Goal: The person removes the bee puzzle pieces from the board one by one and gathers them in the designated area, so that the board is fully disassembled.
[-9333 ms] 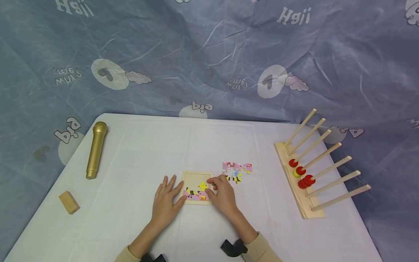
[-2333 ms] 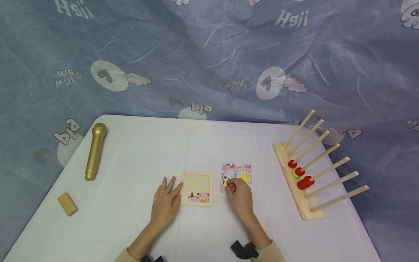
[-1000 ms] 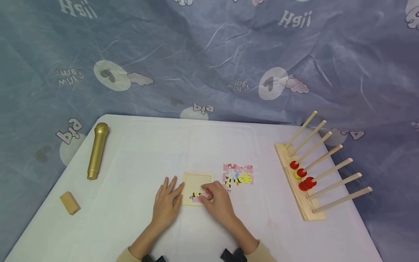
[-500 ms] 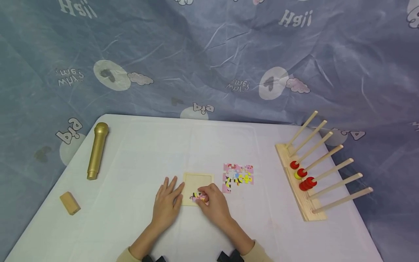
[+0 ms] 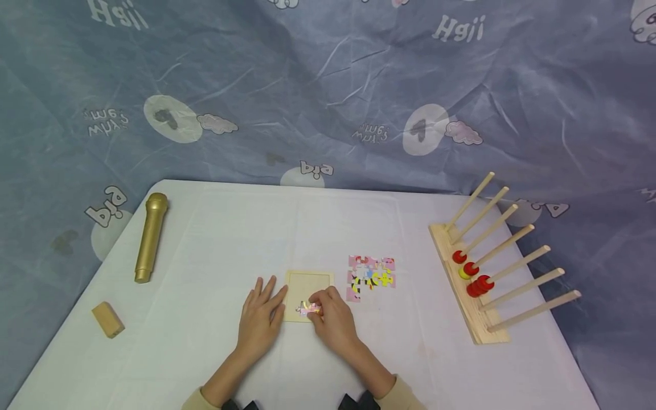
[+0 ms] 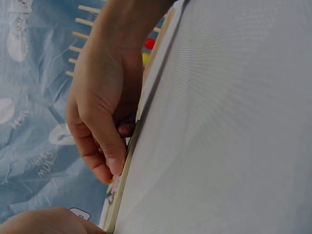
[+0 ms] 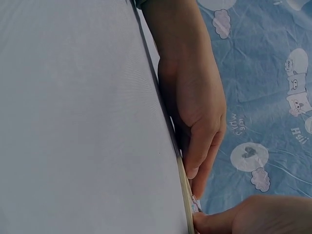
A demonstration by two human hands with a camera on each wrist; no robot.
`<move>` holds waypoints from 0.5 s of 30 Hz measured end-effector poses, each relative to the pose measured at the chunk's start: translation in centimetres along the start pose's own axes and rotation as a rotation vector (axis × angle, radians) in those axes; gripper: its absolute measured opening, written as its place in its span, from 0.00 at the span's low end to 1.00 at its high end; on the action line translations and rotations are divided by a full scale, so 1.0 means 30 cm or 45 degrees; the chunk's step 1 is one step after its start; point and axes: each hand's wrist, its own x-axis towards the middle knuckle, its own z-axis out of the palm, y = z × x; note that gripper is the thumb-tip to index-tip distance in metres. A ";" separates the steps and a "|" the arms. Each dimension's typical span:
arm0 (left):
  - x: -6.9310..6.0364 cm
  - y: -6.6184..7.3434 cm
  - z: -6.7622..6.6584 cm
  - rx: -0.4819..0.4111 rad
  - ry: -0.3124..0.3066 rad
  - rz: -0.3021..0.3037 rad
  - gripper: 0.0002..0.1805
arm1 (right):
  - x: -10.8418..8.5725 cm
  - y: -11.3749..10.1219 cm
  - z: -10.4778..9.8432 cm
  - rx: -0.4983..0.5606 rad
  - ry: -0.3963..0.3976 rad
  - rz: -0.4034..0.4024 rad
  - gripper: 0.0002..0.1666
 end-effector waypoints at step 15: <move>-0.001 0.002 -0.001 -0.010 0.003 0.001 0.20 | 0.004 0.005 -0.009 0.286 -0.029 0.116 0.15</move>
